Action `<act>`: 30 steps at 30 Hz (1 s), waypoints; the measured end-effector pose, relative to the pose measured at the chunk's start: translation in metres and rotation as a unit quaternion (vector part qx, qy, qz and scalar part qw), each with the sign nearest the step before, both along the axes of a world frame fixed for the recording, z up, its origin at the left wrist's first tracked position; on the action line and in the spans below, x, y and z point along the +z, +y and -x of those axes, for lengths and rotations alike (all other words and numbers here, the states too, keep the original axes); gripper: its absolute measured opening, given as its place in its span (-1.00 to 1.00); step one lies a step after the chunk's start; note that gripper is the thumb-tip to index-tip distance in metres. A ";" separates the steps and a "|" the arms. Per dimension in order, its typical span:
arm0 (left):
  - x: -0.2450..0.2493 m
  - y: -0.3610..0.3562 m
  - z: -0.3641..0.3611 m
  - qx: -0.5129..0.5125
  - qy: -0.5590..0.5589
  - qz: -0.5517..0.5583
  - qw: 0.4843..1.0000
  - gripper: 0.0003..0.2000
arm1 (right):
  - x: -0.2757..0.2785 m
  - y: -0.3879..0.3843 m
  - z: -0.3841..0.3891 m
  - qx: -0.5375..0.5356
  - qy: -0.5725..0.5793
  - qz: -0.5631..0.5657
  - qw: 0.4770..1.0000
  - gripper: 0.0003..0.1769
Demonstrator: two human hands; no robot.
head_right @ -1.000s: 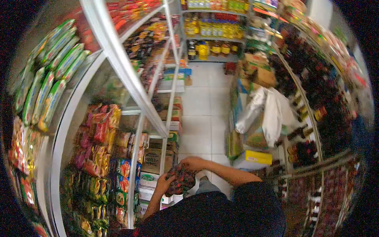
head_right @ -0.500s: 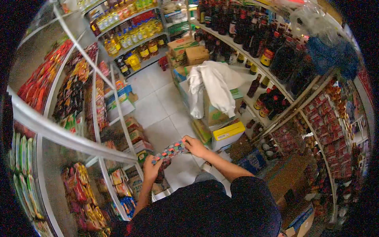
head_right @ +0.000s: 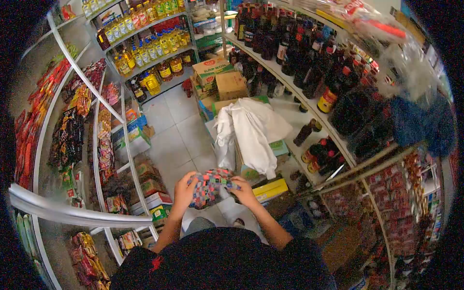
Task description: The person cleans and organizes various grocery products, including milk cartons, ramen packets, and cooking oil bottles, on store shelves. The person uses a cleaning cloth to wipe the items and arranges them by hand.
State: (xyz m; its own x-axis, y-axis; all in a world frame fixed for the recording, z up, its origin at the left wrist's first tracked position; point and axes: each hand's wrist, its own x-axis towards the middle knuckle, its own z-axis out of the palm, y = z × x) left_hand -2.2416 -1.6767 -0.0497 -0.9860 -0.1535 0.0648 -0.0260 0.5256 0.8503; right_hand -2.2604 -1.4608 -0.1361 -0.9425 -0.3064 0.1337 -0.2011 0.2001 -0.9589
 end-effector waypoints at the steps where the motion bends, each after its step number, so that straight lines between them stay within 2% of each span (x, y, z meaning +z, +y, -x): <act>1: -0.008 -0.008 0.009 -0.013 0.002 0.019 1.000 -0.75 | 0.007 0.000 0.009 0.001 0.004 -0.003 1.000 -0.75; 3: -0.026 -0.024 0.028 -0.027 0.008 0.036 0.999 -0.75 | 0.020 -0.004 0.026 -0.034 -0.104 0.162 0.981 -0.69; 5: -0.040 -0.041 0.047 -0.107 -0.018 -0.006 0.994 -0.76 | 0.012 -0.018 0.051 -0.006 -0.130 0.244 0.961 -0.60; 7: -0.038 -0.054 0.068 -0.111 -0.037 0.020 0.993 -0.74 | -0.010 -0.038 0.072 -0.087 -0.243 0.339 0.905 -0.59; 8: -0.031 -0.061 0.080 -0.167 -0.075 0.013 0.983 -0.72 | -0.003 -0.052 0.087 -0.083 -0.241 0.337 0.906 -0.59; 9: -0.028 -0.073 0.094 -0.223 -0.113 0.005 0.968 -0.70 | 0.005 -0.067 0.102 -0.087 -0.292 0.386 0.871 -0.60; 10: -0.040 -0.088 0.109 -0.282 -0.089 -0.048 0.954 -0.65 | 0.013 -0.084 0.116 -0.091 -0.342 0.432 0.830 -0.60; 11: -0.052 -0.103 0.121 -0.278 -0.085 -0.048 0.956 -0.65 | 0.019 -0.104 0.133 -0.086 -0.341 0.430 0.831 -0.60; 13: -0.055 -0.124 0.150 -0.230 -0.048 -0.203 0.950 -0.59 | 0.031 -0.145 0.174 -0.095 -0.352 0.467 0.806 -0.58; 14: -0.049 -0.135 0.166 -0.195 -0.097 -0.234 0.947 -0.45 | 0.034 -0.164 0.192 -0.076 -0.360 0.462 0.807 -0.58; 15: -0.043 -0.146 0.180 -0.190 -0.099 -0.237 0.948 -0.45 | 0.033 -0.184 0.213 -0.046 -0.358 0.497 0.789 -0.60; 17: -0.030 -0.167 0.212 -0.093 -0.139 -0.195 0.967 -0.34 | 0.052 -0.229 0.250 -0.076 -0.390 0.475 0.785 -0.61; 18: -0.055 -0.179 0.227 -0.115 0.025 -0.122 0.986 -0.31 | 0.054 -0.249 0.268 -0.070 -0.392 0.474 0.785 -0.61; 19: -0.053 -0.192 0.242 -0.109 0.026 -0.120 0.986 -0.31 | 0.054 -0.268 0.284 -0.071 -0.378 0.472 0.793 -0.63; 21: -0.049 -0.212 0.268 -0.085 -0.059 -0.093 0.990 -0.34 | 0.057 -0.292 0.313 -0.071 -0.372 0.467 0.799 -0.64; 22: -0.052 -0.219 0.281 -0.047 -0.018 -0.085 0.995 -0.50 | 0.060 -0.298 0.328 -0.063 -0.354 0.500 0.788 -0.67; 23: -0.057 -0.229 0.293 -0.044 -0.024 -0.083 0.995 -0.50 | 0.062 -0.301 0.341 -0.056 -0.335 0.534 0.775 -0.70; 25: -0.065 -0.248 0.322 -0.051 -0.110 -0.073 0.990 -0.69 | 0.066 -0.296 0.367 0.008 -0.313 0.567 0.762 -0.72; 26: -0.059 -0.248 0.333 -0.031 -0.086 -0.139 0.986 -0.77 | 0.063 -0.295 0.382 -0.019 -0.314 0.556 0.769 -0.72; 28: -0.053 -0.258 0.363 -0.032 -0.087 -0.128 0.987 -0.77 | 0.055 -0.295 0.413 -0.042 -0.311 0.545 0.778 -0.71; 30: -0.064 -0.264 0.397 -0.016 -0.068 -0.132 0.989 -0.78 | 0.042 -0.292 0.448 -0.145 -0.360 0.463 0.797 -0.70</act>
